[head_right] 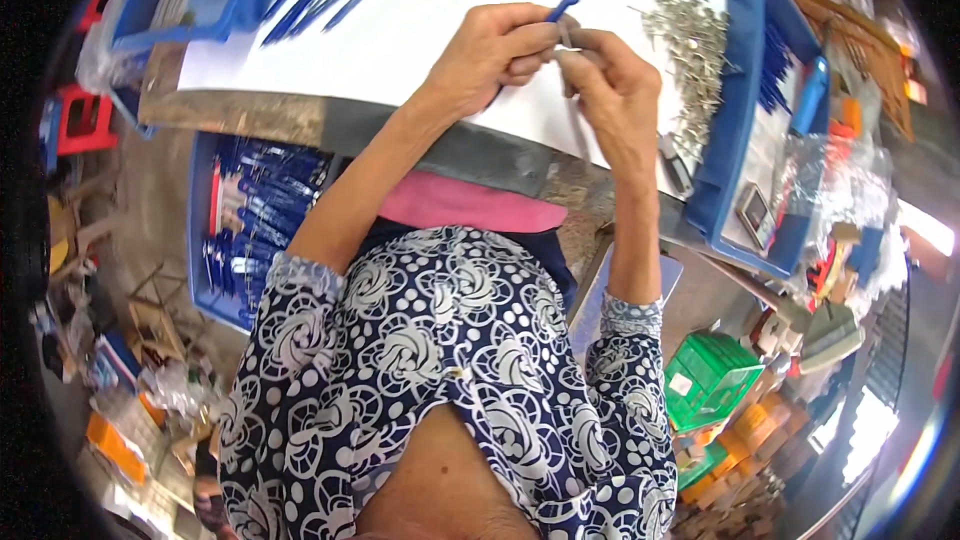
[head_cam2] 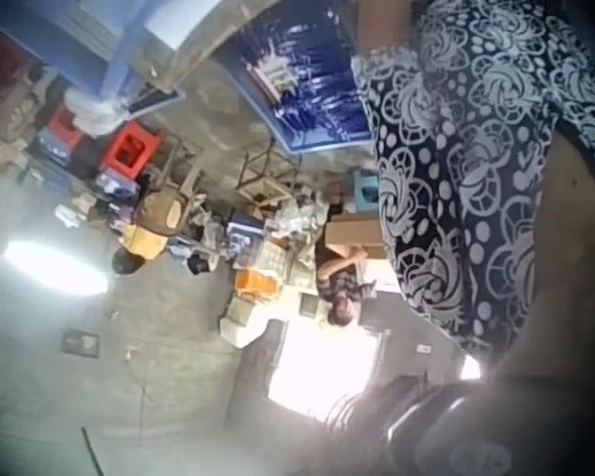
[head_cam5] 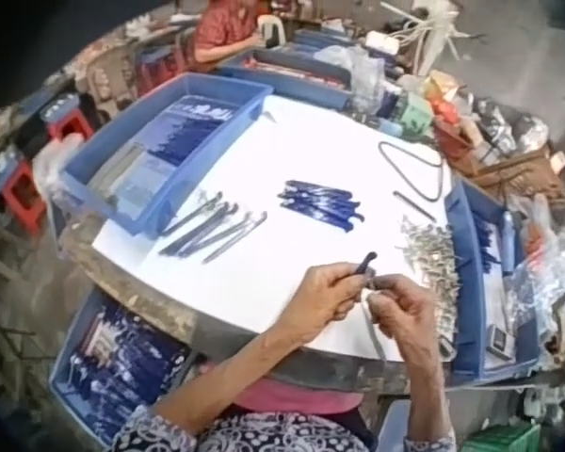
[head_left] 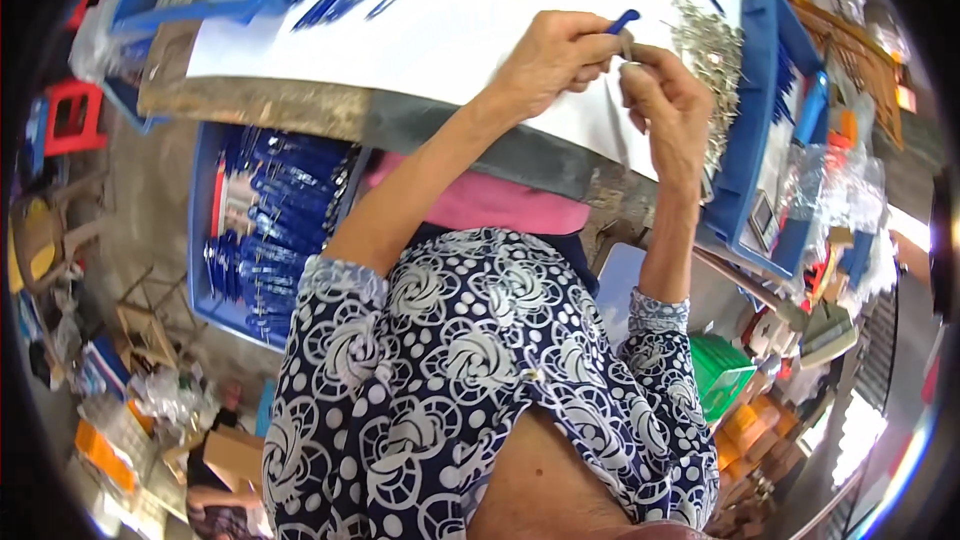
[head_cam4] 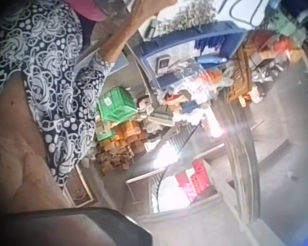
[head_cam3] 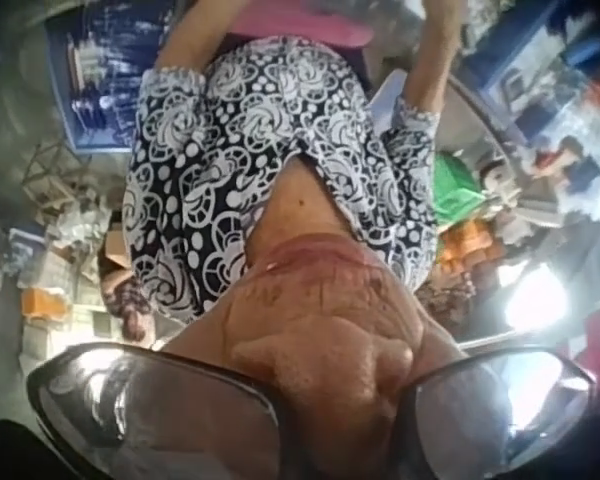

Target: Assembling small metal components onto blue plastic pen clips at a manual workstation.

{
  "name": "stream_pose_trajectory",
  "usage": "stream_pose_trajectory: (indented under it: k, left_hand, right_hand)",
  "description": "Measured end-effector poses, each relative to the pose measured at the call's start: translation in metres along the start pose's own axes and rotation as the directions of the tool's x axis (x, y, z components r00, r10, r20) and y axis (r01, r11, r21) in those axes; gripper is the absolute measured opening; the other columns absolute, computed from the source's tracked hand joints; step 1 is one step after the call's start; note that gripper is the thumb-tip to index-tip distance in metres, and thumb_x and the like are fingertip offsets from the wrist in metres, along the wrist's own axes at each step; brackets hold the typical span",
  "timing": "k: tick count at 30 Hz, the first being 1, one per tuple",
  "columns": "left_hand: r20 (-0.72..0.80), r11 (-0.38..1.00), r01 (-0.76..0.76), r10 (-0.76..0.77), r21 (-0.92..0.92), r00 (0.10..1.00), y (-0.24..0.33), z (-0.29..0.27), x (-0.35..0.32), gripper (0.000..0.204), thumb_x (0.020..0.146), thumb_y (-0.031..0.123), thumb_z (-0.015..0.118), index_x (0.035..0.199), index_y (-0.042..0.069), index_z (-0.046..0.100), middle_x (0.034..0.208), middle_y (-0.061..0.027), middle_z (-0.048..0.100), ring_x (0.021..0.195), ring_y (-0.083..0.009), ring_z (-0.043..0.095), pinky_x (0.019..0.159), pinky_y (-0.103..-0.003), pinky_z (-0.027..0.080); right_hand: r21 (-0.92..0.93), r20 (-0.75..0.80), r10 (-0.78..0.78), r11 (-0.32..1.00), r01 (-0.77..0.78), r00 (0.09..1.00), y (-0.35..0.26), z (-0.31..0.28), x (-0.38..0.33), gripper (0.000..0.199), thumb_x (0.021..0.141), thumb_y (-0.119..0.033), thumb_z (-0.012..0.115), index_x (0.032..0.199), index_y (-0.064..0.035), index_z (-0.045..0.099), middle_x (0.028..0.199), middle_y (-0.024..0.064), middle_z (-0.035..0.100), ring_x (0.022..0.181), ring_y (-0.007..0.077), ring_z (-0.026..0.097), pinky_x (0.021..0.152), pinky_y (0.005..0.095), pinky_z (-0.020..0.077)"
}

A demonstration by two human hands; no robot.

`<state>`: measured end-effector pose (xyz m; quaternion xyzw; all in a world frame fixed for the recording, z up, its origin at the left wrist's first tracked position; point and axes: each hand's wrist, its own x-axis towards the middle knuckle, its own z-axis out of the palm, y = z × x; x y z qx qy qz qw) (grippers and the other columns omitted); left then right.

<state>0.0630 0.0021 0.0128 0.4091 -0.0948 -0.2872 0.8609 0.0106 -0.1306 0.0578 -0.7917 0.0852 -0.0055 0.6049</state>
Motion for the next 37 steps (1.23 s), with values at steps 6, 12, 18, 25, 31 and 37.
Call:
stream_pose_trajectory:
  k: [6,12,18,25,31,37]
  left_hand:
    - [0.013,1.000,-0.006,0.005,0.026,1.000,-0.001,-0.001,0.000,0.018,0.086,0.009,0.051,0.096,-0.006,0.056,0.063,0.0017,0.045,0.046,-0.0014,0.033,0.038,-0.015,0.023]
    - [0.035,0.997,0.001,-0.004,0.075,0.999,-0.002,-0.002,0.005,0.018,0.085,0.008,0.053,0.096,-0.006,0.056,0.064,0.0009,0.047,0.048,-0.0020,0.036,0.040,-0.014,0.027]
    - [0.011,0.995,-0.007,0.006,0.099,1.000,-0.004,-0.001,0.005,0.020,0.083,0.009,0.056,0.095,-0.006,0.057,0.063,0.0015,0.047,0.047,-0.0015,0.037,0.039,-0.014,0.027]
    - [0.007,0.993,-0.026,0.025,0.119,1.000,-0.006,-0.001,0.004,0.020,0.082,0.010,0.058,0.094,-0.006,0.059,0.061,0.0019,0.048,0.046,-0.0013,0.037,0.039,-0.014,0.027]
    - [-0.003,0.975,-0.048,0.050,0.219,0.999,-0.005,0.000,0.003,0.020,0.082,0.012,0.058,0.093,-0.004,0.060,0.060,0.0010,0.049,0.047,-0.0013,0.038,0.040,-0.014,0.029]
    - [-0.007,0.958,-0.052,0.056,0.282,0.998,-0.005,0.000,0.003,0.021,0.082,0.014,0.058,0.095,-0.002,0.061,0.061,0.0004,0.051,0.048,-0.0019,0.041,0.041,-0.015,0.032]
  right_hand:
    - [0.013,0.035,0.001,1.000,-0.002,0.999,-0.004,-0.003,0.001,0.024,0.081,-0.011,0.060,0.098,0.0064,0.057,0.060,-0.0001,0.051,0.047,0.0019,0.038,0.038,0.0149,0.0246]
    - [0.143,0.091,0.068,0.986,-0.081,0.994,-0.005,-0.010,0.005,0.025,0.082,-0.013,0.060,0.096,0.0070,0.057,0.059,-0.0007,0.048,0.045,0.0015,0.035,0.038,0.0148,0.0217]
    - [0.196,0.111,0.097,0.974,-0.117,0.989,0.000,-0.013,0.008,0.023,0.082,-0.012,0.059,0.096,0.0069,0.058,0.059,-0.0007,0.048,0.045,0.0015,0.034,0.038,0.0155,0.0209]
    - [0.138,0.135,0.075,0.986,-0.094,0.988,0.002,-0.016,0.009,0.026,0.081,-0.016,0.060,0.095,0.0059,0.059,0.057,-0.0018,0.047,0.045,0.0014,0.033,0.038,0.0155,0.0201]
    - [0.104,0.131,0.068,0.991,-0.082,0.989,0.003,-0.016,0.009,0.024,0.081,-0.016,0.060,0.095,0.0043,0.060,0.056,-0.0029,0.045,0.045,0.0012,0.033,0.039,0.0154,0.0195]
    - [0.107,0.125,0.057,0.992,-0.071,0.990,0.006,-0.017,0.008,0.025,0.081,-0.017,0.061,0.096,0.0036,0.059,0.056,-0.0026,0.046,0.046,0.0014,0.035,0.039,0.0152,0.0212]
